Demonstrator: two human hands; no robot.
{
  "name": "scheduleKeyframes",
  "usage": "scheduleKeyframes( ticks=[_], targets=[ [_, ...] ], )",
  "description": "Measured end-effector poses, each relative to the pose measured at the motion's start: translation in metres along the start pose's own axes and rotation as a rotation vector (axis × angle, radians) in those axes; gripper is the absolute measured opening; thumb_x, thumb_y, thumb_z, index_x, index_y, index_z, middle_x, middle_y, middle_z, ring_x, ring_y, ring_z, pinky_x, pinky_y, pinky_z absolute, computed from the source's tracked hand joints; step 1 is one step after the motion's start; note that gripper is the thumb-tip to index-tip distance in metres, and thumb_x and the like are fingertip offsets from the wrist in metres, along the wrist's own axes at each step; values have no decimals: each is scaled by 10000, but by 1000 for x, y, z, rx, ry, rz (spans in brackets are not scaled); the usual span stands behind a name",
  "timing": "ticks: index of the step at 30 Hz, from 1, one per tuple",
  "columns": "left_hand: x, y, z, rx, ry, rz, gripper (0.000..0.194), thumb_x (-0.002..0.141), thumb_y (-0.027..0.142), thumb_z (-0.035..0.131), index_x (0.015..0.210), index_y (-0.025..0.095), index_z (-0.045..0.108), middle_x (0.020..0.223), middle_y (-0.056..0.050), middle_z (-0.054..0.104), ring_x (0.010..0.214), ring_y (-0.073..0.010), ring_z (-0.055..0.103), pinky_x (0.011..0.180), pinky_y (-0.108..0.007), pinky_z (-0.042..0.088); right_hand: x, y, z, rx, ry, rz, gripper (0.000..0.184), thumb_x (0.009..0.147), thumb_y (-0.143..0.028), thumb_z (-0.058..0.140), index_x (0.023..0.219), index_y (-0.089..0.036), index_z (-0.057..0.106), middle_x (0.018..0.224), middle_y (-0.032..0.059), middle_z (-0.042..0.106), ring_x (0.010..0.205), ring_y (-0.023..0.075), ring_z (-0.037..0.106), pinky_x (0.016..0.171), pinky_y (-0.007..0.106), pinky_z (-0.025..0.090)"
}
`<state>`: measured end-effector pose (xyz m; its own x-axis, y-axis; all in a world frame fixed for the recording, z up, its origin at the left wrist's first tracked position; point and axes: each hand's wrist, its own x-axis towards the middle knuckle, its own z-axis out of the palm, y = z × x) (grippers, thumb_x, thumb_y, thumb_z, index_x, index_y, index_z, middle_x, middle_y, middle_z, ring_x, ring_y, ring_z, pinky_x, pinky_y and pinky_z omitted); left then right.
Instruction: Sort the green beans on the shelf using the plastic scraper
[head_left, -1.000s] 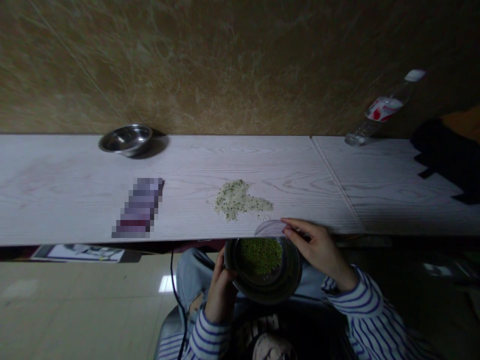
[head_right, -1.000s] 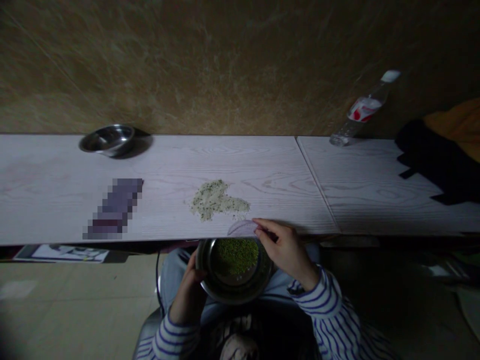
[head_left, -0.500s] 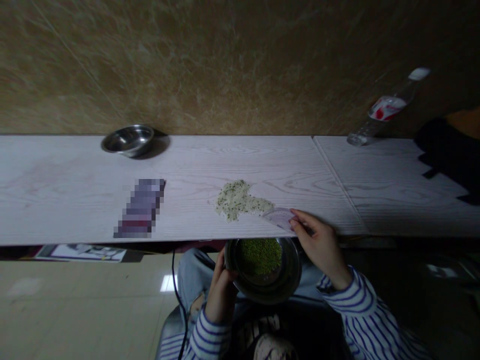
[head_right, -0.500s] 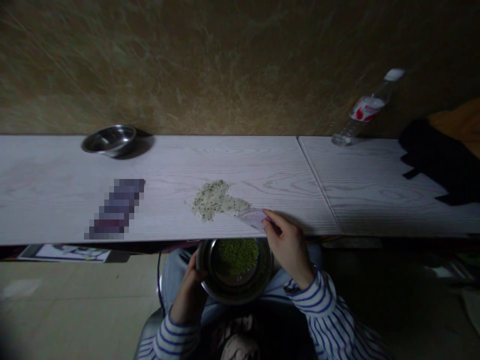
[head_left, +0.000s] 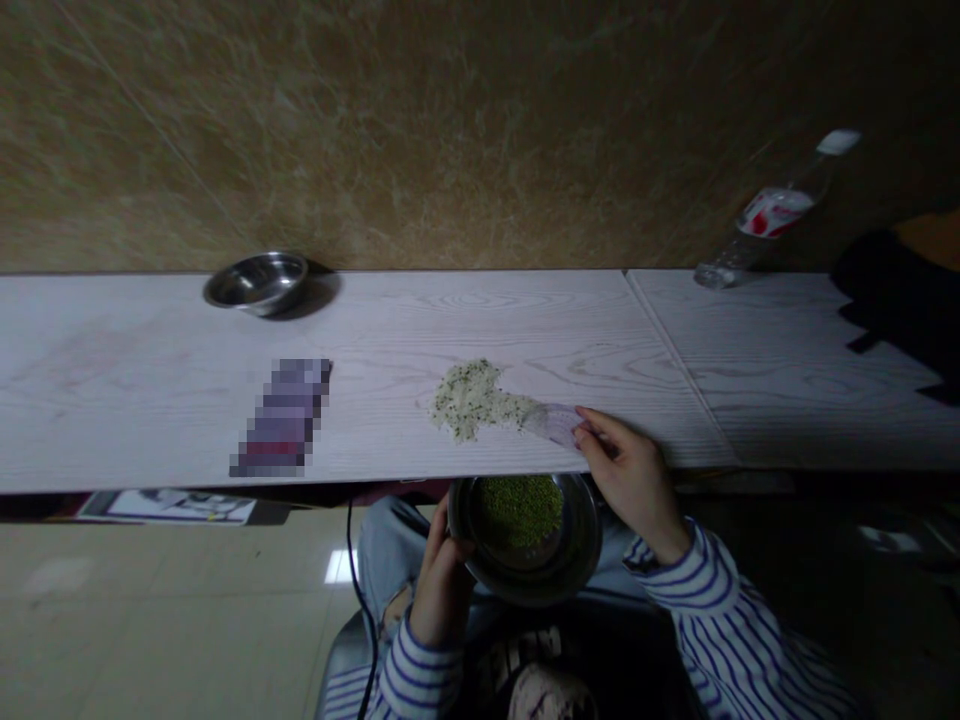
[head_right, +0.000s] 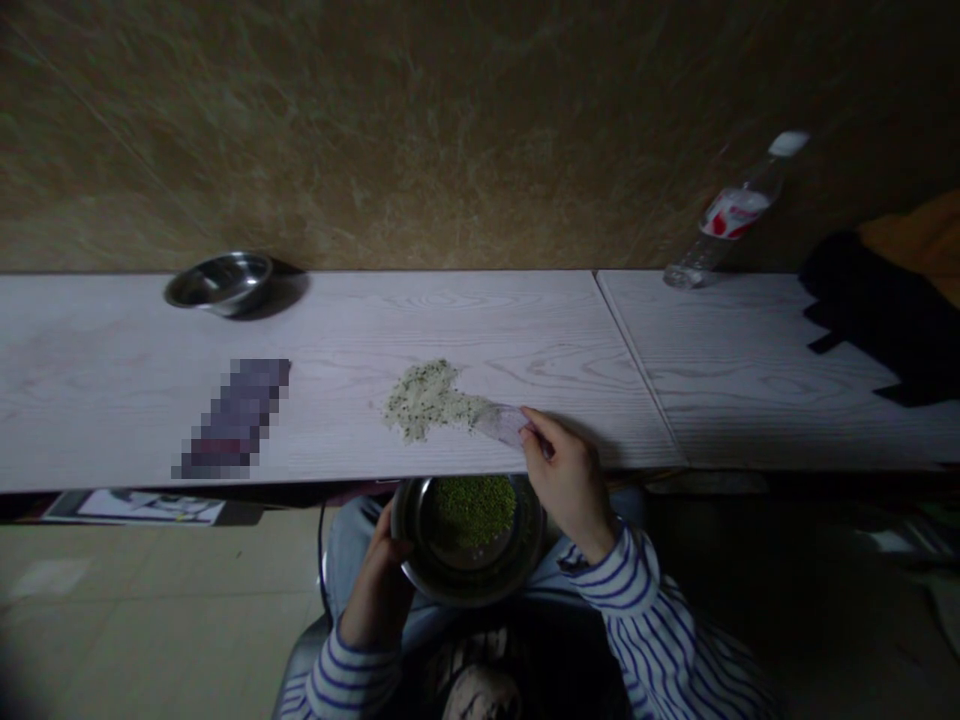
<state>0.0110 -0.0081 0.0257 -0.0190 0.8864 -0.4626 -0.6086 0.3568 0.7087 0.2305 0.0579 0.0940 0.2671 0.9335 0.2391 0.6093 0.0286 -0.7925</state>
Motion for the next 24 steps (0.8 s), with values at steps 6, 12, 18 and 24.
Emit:
scheduleKeyframes(
  ticks=[6, 12, 18, 24],
  targets=[
    [5, -5, -10, 34, -51, 5, 610, 717, 275, 674, 1326, 274, 644, 1406, -83, 639, 1360, -329, 509, 1051, -442, 446, -4, 0, -4, 4, -10, -6, 340, 855, -340, 596, 1083, -171, 782, 974, 111, 805, 839, 249, 757, 765, 364, 619],
    [5, -8, -10, 21, -59, 12, 606, 704, 285, 700, 1308, 271, 656, 1401, -82, 641, 1370, -343, 493, 1087, -452, 422, -13, 2, -8, 18, -56, 2, 335, 864, -346, 606, 1094, -172, 777, 981, 114, 803, 850, 251, 760, 790, 381, 621],
    [-1, -3, -2, 10, -27, 22, 576, 721, 262, 668, 1297, 276, 667, 1374, -75, 660, 1359, -332, 498, 1081, -434, 420, -12, 8, -1, 35, -28, 25, 357, 859, -357, 608, 1107, -157, 770, 996, 131, 797, 875, 265, 759, 825, 413, 617],
    [2, -3, -6, 2, -6, 20, 601, 701, 253, 673, 1302, 256, 661, 1391, -95, 648, 1369, -360, 491, 1093, -493, 404, -12, 6, 1, 60, -27, 28, 353, 850, -362, 616, 1088, -155, 775, 967, 131, 800, 838, 262, 761, 784, 402, 626]
  ],
)
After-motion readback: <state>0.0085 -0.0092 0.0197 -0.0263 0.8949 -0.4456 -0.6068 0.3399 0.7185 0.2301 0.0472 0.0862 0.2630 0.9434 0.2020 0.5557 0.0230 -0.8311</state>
